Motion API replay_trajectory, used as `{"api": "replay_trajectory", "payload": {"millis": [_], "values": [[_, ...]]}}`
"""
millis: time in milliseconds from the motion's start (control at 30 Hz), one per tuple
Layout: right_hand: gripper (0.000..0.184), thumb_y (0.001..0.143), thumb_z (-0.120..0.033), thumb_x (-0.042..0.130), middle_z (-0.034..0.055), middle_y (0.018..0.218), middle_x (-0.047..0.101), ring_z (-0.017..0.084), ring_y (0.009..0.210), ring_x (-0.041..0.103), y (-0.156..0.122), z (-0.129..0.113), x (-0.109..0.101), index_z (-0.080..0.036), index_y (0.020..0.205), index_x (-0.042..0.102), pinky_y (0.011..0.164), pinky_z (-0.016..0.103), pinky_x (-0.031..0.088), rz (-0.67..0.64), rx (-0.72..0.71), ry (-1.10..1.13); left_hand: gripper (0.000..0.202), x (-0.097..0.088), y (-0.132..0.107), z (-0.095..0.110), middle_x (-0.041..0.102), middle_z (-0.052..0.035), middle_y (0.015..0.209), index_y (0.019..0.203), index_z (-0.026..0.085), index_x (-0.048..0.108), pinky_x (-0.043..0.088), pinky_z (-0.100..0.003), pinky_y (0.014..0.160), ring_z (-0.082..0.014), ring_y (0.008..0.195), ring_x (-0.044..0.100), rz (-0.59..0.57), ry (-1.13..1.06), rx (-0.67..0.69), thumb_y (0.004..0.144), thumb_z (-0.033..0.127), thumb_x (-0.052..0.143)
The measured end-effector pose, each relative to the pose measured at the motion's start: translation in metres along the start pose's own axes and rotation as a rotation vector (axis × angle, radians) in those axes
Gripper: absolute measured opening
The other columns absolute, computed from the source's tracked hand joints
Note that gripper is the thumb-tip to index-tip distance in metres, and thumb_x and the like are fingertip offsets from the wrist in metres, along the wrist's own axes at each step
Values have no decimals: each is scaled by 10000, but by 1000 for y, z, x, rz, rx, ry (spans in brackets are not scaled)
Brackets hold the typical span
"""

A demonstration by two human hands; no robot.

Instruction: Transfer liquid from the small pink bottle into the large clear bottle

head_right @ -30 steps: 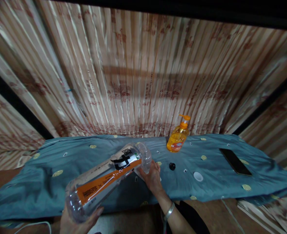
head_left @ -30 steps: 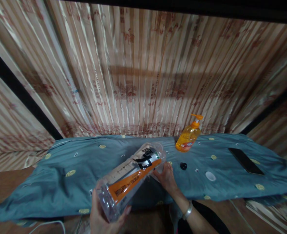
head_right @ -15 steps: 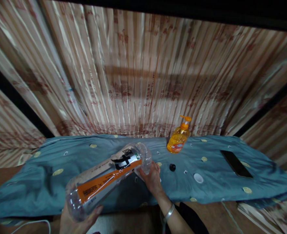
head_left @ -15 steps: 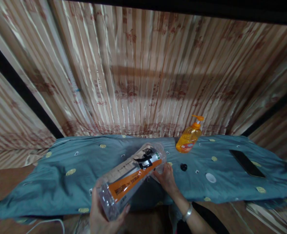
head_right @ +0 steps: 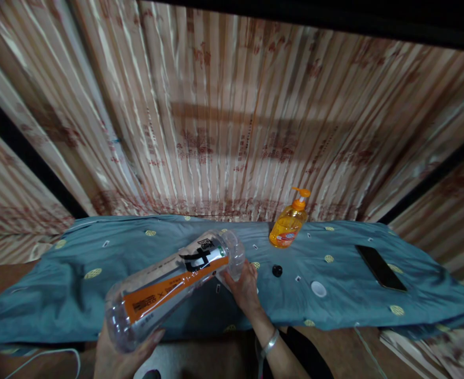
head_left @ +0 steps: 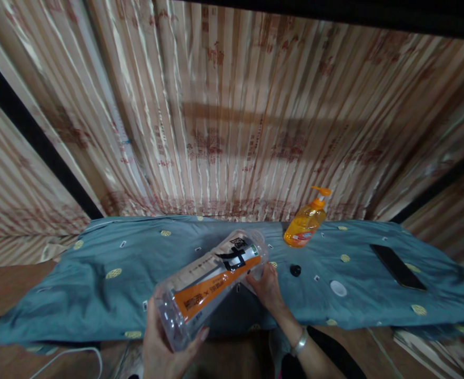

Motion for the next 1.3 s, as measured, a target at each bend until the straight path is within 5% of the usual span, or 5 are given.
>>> {"api": "replay_trajectory", "payload": {"millis": [500, 767, 1067, 1300], "values": [[204, 812, -250, 648, 69, 936, 694, 322, 953, 665, 0, -1, -2, -270, 993, 556, 922, 616, 521, -34, -14, -6, 1005, 5, -2, 3, 630, -136, 1304, 1336, 179, 540, 526, -458, 1059, -363, 1265, 621, 2, -105, -35, 496, 604, 892], [202, 800, -235, 673, 88, 926, 686, 339, 966, 664, 0, -1, -2, -259, 966, 559, 938, 623, 518, -38, 5, -4, 967, 6, -1, 13, 468, -129, 1519, 1379, 214, 508, 458, -381, 1122, -319, 1369, 536, -8, -112, 40, 546, 520, 890], [206, 810, -284, 670, 91, 927, 694, 346, 964, 662, -2, 4, 2, -261, 982, 558, 941, 620, 516, -18, -11, -26, 981, 4, 0, 13, 562, -124, 1379, 1353, 227, 474, 471, -465, 1111, -348, 1315, 555, -16, -110, -43, 506, 485, 896], [210, 827, -342, 639, 104, 948, 703, 349, 969, 660, -2, 7, 3, -254, 1004, 569, 916, 633, 523, -1, -26, -17, 899, 5, -1, 15, 632, -78, 1214, 1274, 226, 520, 591, -363, 914, -293, 1131, 650, -13, -142, -53, 494, 466, 899]]}}
Point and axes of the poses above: each hand's wrist, its own y-axis towards the middle knuckle, its own x-axis out of the palm, z = x × y, the point moved 2 cm from there along y, towards the middle knuckle
